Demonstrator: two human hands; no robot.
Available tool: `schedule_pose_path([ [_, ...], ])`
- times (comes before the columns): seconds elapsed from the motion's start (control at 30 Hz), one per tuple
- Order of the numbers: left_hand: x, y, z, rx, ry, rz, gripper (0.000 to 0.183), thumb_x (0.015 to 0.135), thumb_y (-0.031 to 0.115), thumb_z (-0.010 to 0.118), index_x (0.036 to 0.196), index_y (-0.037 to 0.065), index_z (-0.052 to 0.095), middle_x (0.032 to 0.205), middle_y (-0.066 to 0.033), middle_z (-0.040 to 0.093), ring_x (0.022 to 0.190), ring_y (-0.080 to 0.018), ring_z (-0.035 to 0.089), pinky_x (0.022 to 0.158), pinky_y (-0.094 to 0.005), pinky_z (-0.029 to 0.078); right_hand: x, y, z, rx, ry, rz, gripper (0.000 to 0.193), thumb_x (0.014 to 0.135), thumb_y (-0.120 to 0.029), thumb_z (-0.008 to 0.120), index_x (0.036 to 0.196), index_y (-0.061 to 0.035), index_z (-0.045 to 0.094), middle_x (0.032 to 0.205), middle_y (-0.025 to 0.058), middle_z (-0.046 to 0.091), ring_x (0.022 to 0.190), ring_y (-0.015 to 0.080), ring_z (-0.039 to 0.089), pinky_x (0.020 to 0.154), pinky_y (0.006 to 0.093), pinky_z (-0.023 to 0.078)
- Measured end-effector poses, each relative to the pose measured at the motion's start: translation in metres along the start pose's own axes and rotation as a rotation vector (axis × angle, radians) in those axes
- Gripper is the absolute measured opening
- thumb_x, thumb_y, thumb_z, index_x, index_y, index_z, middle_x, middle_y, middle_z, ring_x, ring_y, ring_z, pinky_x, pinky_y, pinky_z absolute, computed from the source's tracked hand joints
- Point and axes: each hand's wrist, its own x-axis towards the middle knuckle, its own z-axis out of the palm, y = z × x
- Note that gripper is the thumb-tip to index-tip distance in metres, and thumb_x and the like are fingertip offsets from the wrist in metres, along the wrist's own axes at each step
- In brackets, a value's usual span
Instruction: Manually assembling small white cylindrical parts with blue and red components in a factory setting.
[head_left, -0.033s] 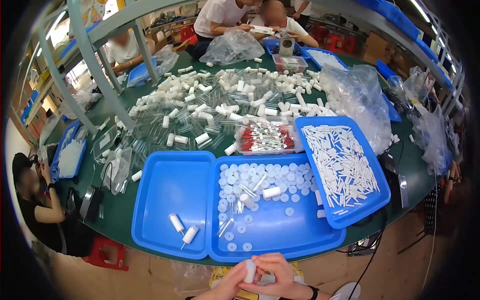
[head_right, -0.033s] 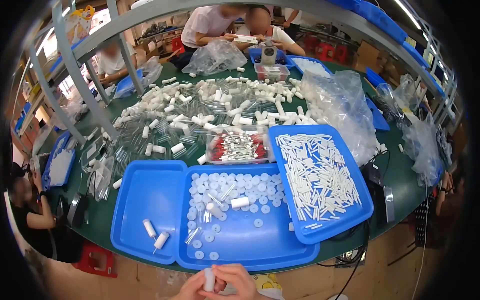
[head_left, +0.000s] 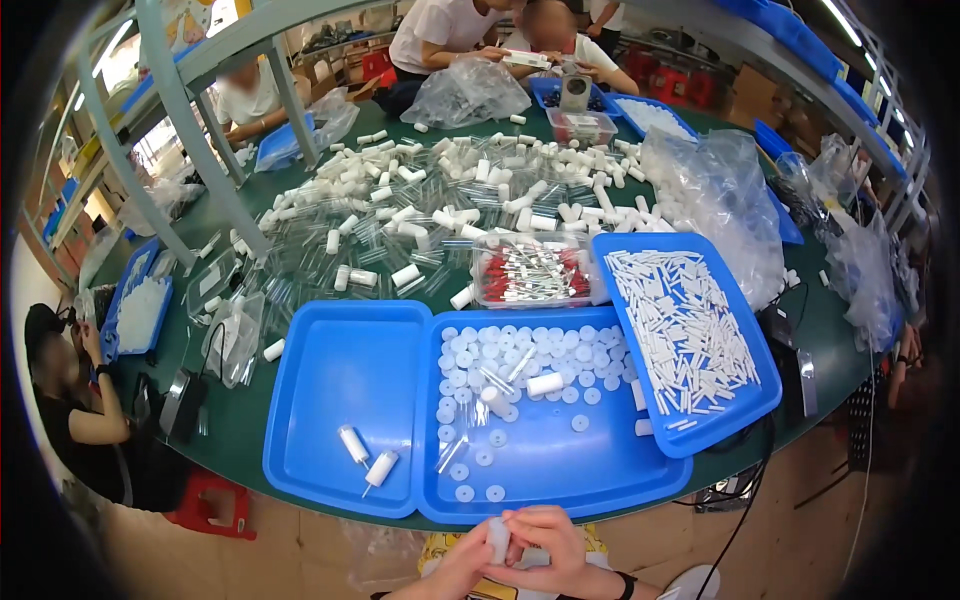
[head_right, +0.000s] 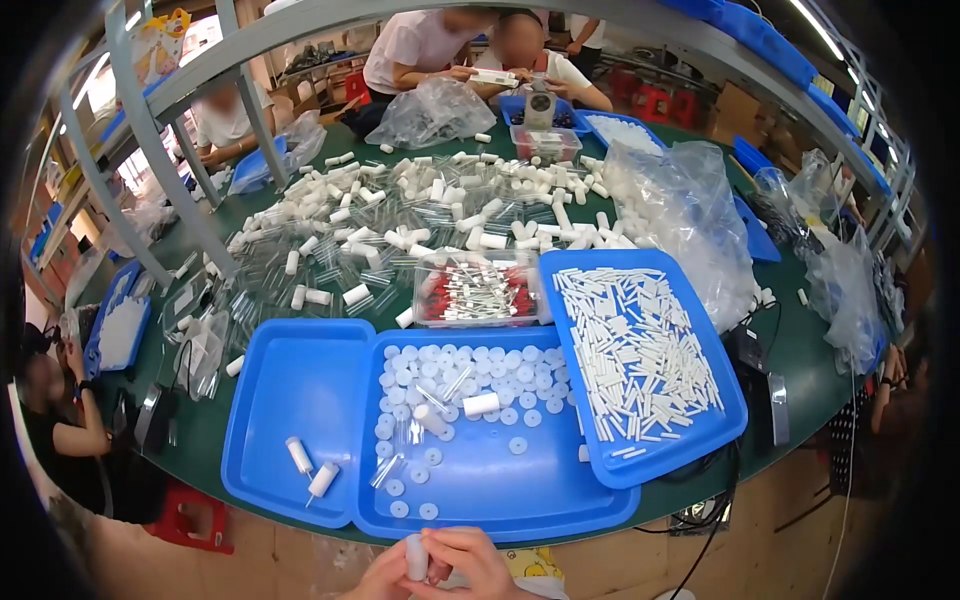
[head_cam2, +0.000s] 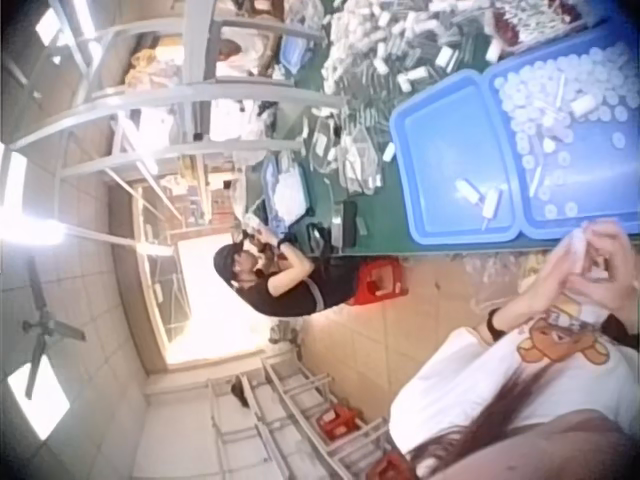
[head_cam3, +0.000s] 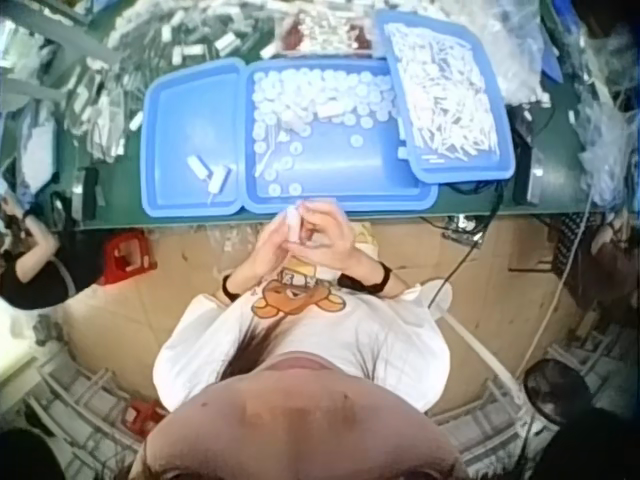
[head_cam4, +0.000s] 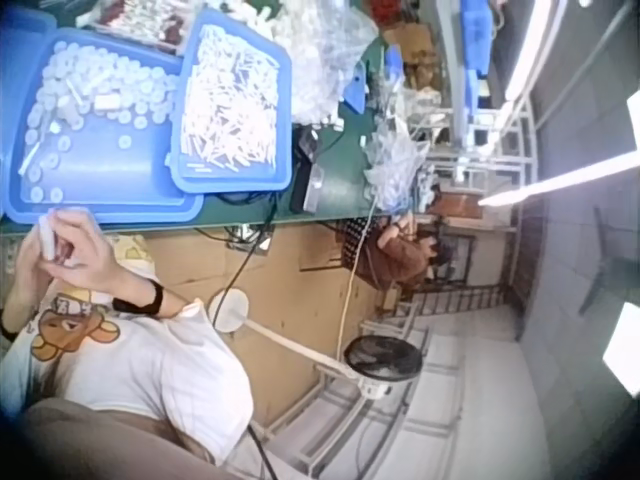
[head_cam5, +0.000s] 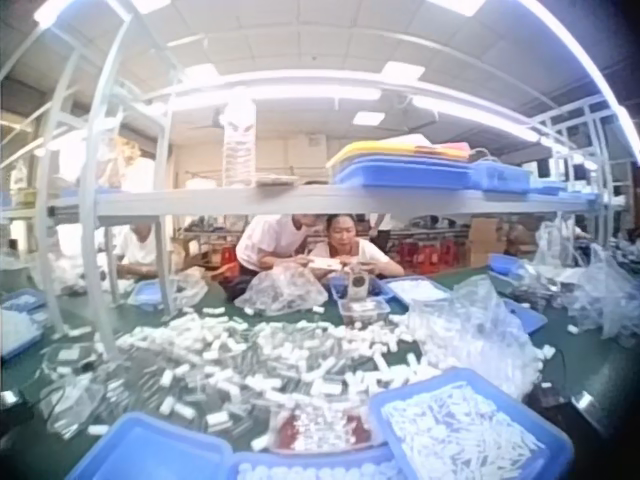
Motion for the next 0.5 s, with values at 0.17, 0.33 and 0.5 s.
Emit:
schedule_pose_path([
  [0.17, 0.001, 0.011, -0.001, 0.093, -0.057, 0.006, 0.045, 0.093, 0.042, 0.051, 0.113, 0.002, 0.051, 0.091, -0.0023, 0.051, 0.086, -0.0105, 0.048, 0.076, -0.0234, 0.040, 0.011, -0.002, -0.002, -0.076, -0.033, -0.051, 0.064, 0.060, -0.012, 0.085, 0.114, 0.0041, 0.054, 0.111, 0.0200, 0.058, 0.090, 0.0322, 0.060, 0.074, 0.0360, 0.050],
  [0.33, -0.001, 0.003, -0.014, 0.098, -0.097, 0.011, 0.048, 0.093, 0.044, 0.050, 0.114, 0.001, 0.050, 0.091, -0.0017, 0.050, 0.083, -0.0094, 0.046, 0.073, -0.0220, 0.039, 0.008, 0.001, 0.002, -0.021, -0.129, 0.006, 0.070, 0.060, -0.014, 0.086, 0.118, 0.0032, 0.051, 0.114, 0.0211, 0.058, 0.099, 0.0345, 0.059, 0.078, 0.0380, 0.050],
  [0.5, -0.008, 0.008, -0.025, 0.038, -0.104, -0.052, 0.048, 0.095, 0.043, 0.046, 0.116, 0.000, 0.048, 0.091, -0.0018, 0.049, 0.082, -0.0093, 0.046, 0.074, -0.0217, 0.038, 0.011, 0.007, 0.008, -0.057, -0.198, -0.005, 0.067, 0.058, -0.018, 0.088, 0.114, -0.0018, 0.054, 0.107, 0.0150, 0.062, 0.087, 0.0242, 0.063, 0.072, 0.0314, 0.048],
])
